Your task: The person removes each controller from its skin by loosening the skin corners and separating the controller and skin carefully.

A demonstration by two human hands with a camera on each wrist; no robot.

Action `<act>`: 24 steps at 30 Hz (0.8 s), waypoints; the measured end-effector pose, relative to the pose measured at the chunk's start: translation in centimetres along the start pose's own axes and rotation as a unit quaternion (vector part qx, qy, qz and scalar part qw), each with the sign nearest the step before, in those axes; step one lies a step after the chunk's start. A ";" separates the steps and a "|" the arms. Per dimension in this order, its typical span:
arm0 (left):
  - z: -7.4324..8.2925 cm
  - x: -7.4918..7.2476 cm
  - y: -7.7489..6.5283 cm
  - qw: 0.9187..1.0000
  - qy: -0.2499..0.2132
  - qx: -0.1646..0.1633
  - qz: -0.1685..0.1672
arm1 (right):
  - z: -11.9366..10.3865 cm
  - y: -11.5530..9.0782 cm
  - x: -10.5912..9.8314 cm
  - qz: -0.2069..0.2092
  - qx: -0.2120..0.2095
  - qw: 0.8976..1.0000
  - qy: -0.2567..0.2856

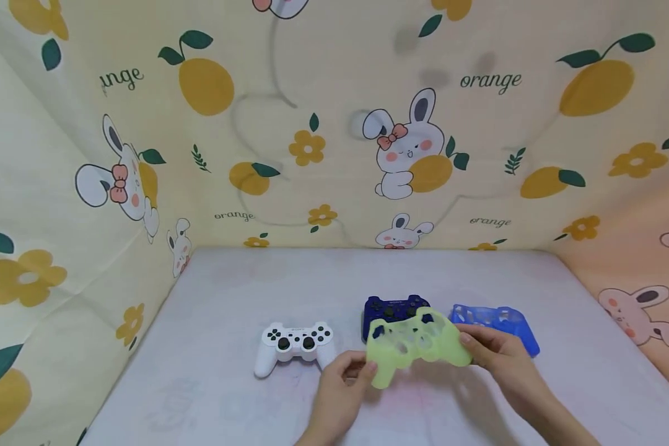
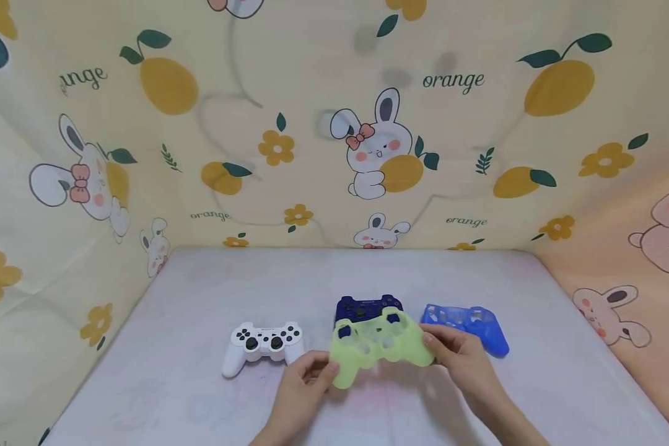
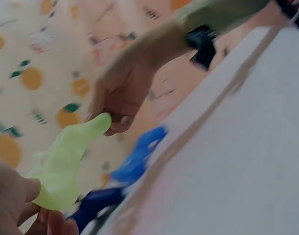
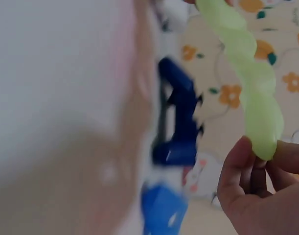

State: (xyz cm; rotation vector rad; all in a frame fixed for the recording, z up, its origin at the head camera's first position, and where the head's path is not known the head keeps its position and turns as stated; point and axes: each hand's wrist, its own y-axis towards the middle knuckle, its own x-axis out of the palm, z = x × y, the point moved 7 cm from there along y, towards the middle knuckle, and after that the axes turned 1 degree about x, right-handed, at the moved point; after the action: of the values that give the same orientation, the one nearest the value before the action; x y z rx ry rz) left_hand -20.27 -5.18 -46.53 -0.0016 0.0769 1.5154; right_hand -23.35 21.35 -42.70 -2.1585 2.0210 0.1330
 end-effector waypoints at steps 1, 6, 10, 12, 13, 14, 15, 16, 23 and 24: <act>0.0 1.2 0.1 1.000 -0.009 -0.003 -0.010 | 0.5 -0.2 -1.3 -0.009 0.010 1.000 0.001; 0.1 6.6 0.6 0.999 -0.013 -0.016 -0.029 | 4.0 -1.3 -7.0 -0.050 0.123 0.991 0.010; 0.1 10.1 1.1 0.999 0.013 -0.034 -0.033 | 6.3 -2.4 -10.2 -0.073 0.211 0.975 -0.007; 0.1 11.6 1.1 0.998 0.025 -0.039 -0.036 | 7.2 -2.9 -11.0 -0.063 0.246 0.967 -0.034; 0.0 12.3 1.1 0.998 0.023 -0.043 -0.040 | 7.7 -3.1 -11.2 -0.058 0.257 0.963 -0.052; 0.0 12.8 1.1 0.998 0.030 -0.042 -0.040 | 8.1 -3.2 -11.4 -0.046 0.270 0.959 -0.074; -0.1 13.3 1.1 0.997 0.035 -0.047 -0.041 | 8.5 -3.4 -11.6 -0.038 0.279 0.955 -0.093; -0.2 13.7 1.1 0.997 0.036 -0.049 -0.042 | 8.9 -3.5 -11.8 -0.028 0.286 0.952 -0.107; -0.8 15.1 1.2 0.997 0.035 -0.066 -0.025 | 9.6 -3.2 -13.7 -0.001 0.291 0.947 -0.134; -1.0 15.2 1.2 0.996 0.039 -0.070 -0.022 | 9.6 -3.1 -14.0 0.002 0.292 0.948 -0.128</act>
State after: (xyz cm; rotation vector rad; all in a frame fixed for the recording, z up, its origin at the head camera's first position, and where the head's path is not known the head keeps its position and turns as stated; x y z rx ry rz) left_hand -20.67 10.00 -48.30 -0.1747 0.0324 1.4730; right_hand -20.67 37.10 -49.25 -1.6679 1.6498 -0.1598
